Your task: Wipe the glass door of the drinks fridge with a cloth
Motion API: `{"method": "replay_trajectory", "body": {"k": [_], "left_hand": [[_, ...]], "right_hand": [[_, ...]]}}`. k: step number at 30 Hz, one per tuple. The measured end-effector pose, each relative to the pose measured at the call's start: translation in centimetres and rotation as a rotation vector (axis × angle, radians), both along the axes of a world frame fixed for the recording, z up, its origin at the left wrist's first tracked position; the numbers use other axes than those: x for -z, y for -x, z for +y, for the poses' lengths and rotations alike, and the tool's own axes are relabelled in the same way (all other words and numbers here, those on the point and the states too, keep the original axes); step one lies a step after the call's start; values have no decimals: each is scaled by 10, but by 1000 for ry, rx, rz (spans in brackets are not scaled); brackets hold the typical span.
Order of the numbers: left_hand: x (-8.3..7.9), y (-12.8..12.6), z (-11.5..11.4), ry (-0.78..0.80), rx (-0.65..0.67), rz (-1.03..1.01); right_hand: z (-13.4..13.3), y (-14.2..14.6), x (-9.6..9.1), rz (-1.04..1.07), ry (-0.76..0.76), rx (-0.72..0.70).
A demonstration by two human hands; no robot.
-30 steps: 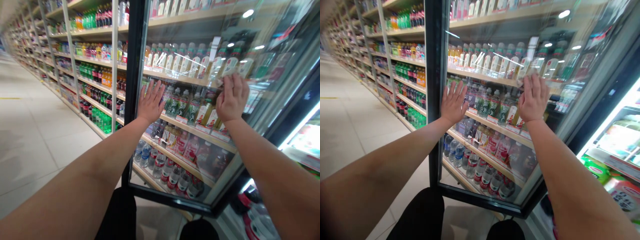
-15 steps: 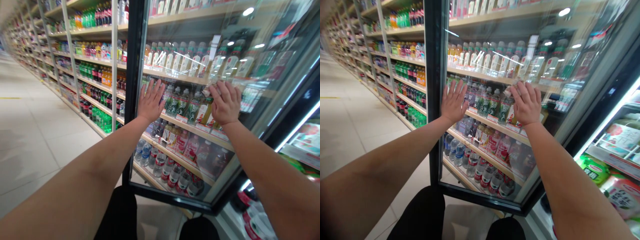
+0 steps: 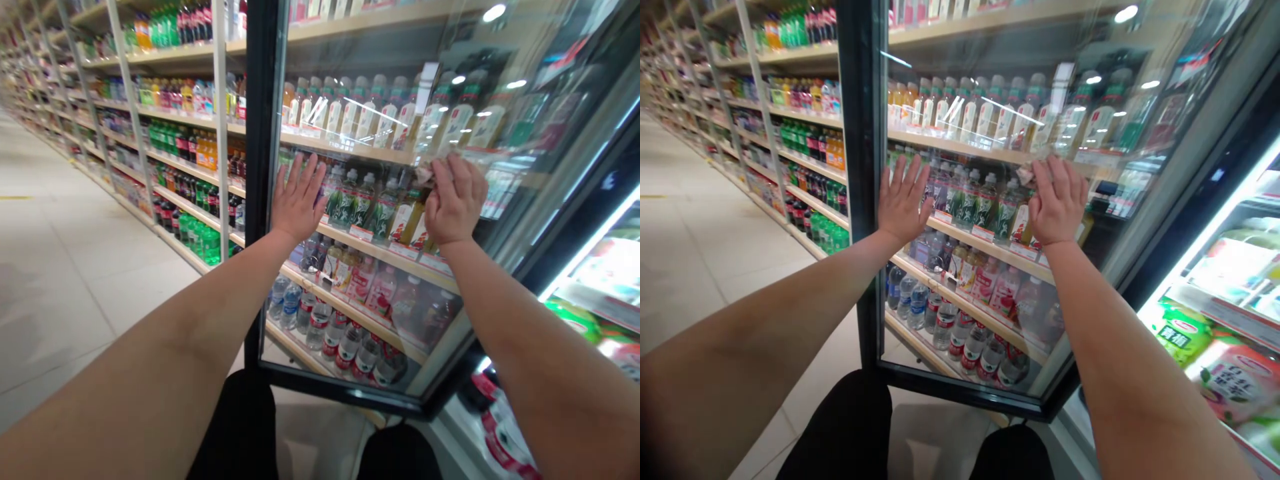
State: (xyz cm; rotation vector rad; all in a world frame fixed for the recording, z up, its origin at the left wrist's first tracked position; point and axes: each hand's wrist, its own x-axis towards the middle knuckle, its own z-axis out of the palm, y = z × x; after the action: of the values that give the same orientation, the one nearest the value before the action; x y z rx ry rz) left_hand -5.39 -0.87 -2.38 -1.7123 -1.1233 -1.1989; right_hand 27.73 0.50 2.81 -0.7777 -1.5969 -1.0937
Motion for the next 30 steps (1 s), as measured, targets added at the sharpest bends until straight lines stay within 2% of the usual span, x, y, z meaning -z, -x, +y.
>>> {"method": "replay_trajectory", "body": {"k": [3, 5, 8, 11, 13, 16, 18, 19, 22, 24, 28, 30], "left_hand": [[0, 1, 1, 9, 9, -6], [0, 1, 2, 6, 16, -11], [0, 0, 1, -2, 15, -14], [0, -1, 0, -2, 20, -12], [0, -1, 0, -8, 18, -10], [0, -1, 0, -10, 15, -10], [0, -1, 0, -6, 19, -10], [0, 0, 0, -6, 17, -8], [0, -1, 0, -12, 5, 0], [0, -1, 0, -11, 1, 3], [0, 0, 2, -19, -2, 10], [1, 1, 4, -34, 1, 16]], "right_hand": [[4, -1, -2, 263, -73, -15], [5, -2, 0, 275, -76, 13], [4, -2, 5, 9, -47, 65], [3, -2, 9, -209, -49, 50], [5, -3, 8, -115, -57, 33], [9, -3, 6, 176, -65, 9], [10, -3, 7, 234, -79, 11], [9, -3, 8, 177, -73, 21], [7, -2, 12, -172, -3, 57], [6, -2, 14, -231, 15, 65], [7, -3, 13, 126, -76, 25], [8, -3, 14, 121, -93, -9]]}}
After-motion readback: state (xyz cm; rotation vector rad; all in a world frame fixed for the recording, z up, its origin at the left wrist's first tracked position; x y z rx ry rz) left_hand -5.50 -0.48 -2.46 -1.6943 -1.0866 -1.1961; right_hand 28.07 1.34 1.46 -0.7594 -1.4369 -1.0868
